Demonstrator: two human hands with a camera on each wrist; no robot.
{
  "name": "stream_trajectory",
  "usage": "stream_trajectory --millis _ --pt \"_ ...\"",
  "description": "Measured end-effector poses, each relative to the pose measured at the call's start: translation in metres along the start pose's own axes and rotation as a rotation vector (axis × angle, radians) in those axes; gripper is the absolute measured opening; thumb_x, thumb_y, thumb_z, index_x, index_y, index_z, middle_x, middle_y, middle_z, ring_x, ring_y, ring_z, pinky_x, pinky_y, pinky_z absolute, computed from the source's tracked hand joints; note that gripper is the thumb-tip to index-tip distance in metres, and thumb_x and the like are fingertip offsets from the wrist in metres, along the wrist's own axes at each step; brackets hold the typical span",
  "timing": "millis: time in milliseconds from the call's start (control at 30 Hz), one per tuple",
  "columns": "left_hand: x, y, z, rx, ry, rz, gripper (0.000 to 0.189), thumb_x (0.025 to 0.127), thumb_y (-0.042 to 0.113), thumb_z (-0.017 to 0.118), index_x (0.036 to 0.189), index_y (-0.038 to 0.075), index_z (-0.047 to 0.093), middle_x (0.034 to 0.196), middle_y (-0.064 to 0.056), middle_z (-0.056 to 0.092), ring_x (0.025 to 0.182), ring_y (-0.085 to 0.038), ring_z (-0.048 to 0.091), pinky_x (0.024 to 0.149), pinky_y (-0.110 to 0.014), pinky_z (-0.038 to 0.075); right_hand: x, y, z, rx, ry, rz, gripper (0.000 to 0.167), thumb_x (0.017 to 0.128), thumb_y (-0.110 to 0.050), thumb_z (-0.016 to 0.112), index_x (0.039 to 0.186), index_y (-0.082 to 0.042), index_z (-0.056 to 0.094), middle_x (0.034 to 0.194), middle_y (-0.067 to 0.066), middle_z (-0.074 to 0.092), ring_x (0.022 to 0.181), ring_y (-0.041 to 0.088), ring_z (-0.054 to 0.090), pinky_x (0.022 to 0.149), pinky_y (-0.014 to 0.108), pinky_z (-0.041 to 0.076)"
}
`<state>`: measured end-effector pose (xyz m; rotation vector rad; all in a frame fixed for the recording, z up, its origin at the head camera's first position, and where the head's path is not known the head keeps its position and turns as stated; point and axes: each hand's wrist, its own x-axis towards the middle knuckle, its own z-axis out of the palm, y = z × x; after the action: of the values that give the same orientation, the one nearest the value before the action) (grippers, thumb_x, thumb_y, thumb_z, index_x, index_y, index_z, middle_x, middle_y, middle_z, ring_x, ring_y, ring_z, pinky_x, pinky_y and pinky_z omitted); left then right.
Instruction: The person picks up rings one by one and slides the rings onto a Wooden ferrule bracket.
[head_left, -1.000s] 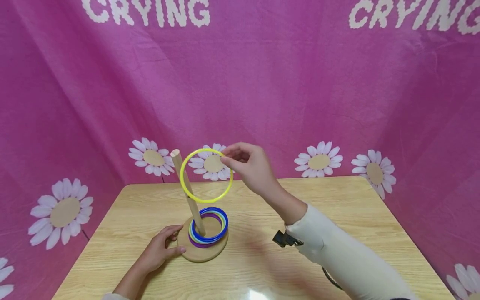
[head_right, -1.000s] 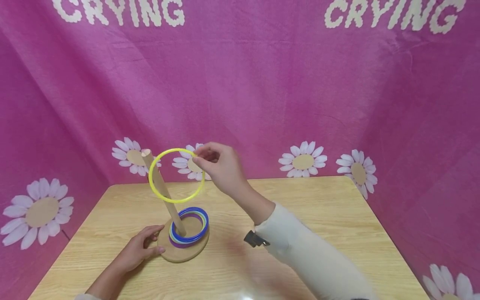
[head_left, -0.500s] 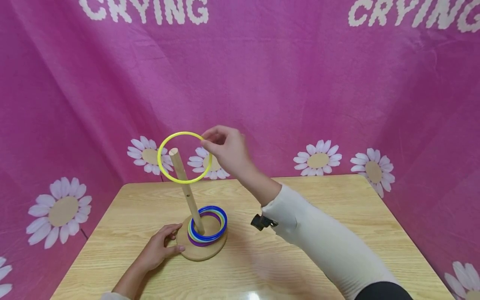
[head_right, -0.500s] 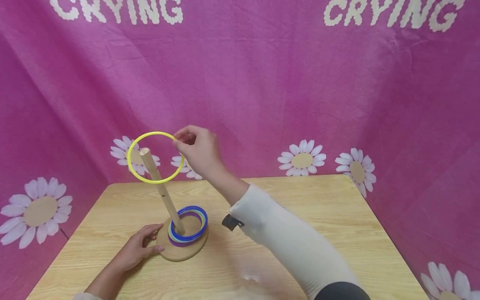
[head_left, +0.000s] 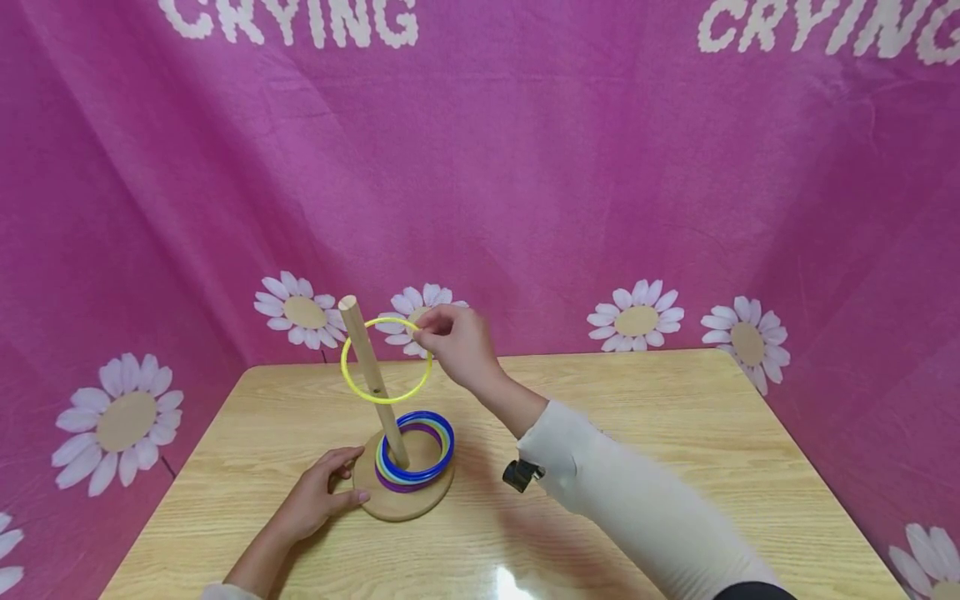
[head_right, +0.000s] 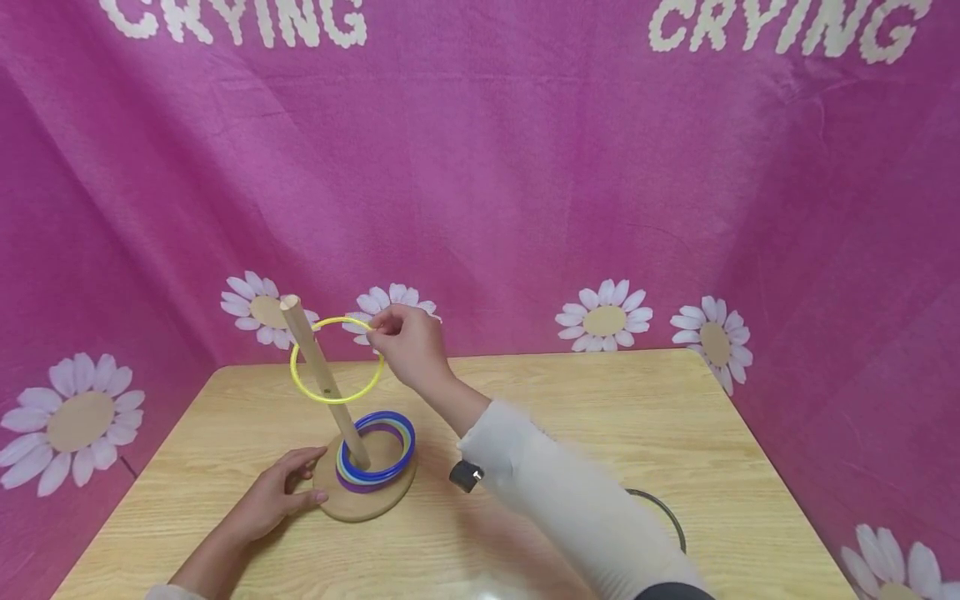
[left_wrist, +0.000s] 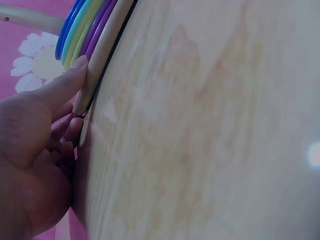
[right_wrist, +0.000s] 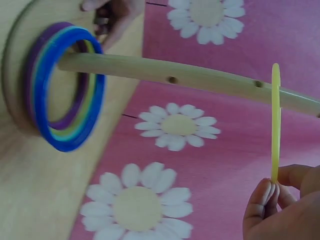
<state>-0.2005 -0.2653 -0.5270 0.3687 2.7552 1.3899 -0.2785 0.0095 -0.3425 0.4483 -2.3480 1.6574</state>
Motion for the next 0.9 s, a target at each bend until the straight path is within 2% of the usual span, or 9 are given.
stream_trajectory --millis 333,533,900 --pt "-0.001 0.002 0.000 0.006 -0.003 -0.004 0.069 0.084 0.019 0.087 0.144 -0.001 0.057 0.139 -0.013 0.058 0.109 -0.020 0.054 0.100 -0.033 0.046 -0.016 0.041 0.013 0.018 -0.006 0.037 0.006 0.084 0.000 0.079 0.086 -0.004 0.075 0.075 0.002 0.069 0.070 0.007 0.058 0.064 0.020 0.047" --pt "-0.001 0.003 -0.001 0.009 -0.005 -0.002 0.069 0.085 0.019 0.086 0.144 -0.002 0.056 0.139 -0.015 0.058 0.109 -0.020 0.054 0.100 -0.032 0.047 -0.026 0.062 0.018 -0.043 -0.017 0.093 0.008 0.084 -0.003 0.080 0.085 -0.009 0.074 0.074 -0.001 0.068 0.071 0.007 0.059 0.067 0.024 0.049" --pt "0.000 0.002 0.001 0.012 0.008 -0.005 0.070 0.084 0.019 0.087 0.143 -0.002 0.057 0.138 -0.014 0.058 0.108 -0.020 0.054 0.101 -0.032 0.046 -0.044 0.089 0.027 -0.089 -0.048 0.188 0.005 0.083 -0.004 0.078 0.087 -0.005 0.075 0.072 -0.002 0.066 0.067 0.008 0.055 0.062 0.024 0.046"
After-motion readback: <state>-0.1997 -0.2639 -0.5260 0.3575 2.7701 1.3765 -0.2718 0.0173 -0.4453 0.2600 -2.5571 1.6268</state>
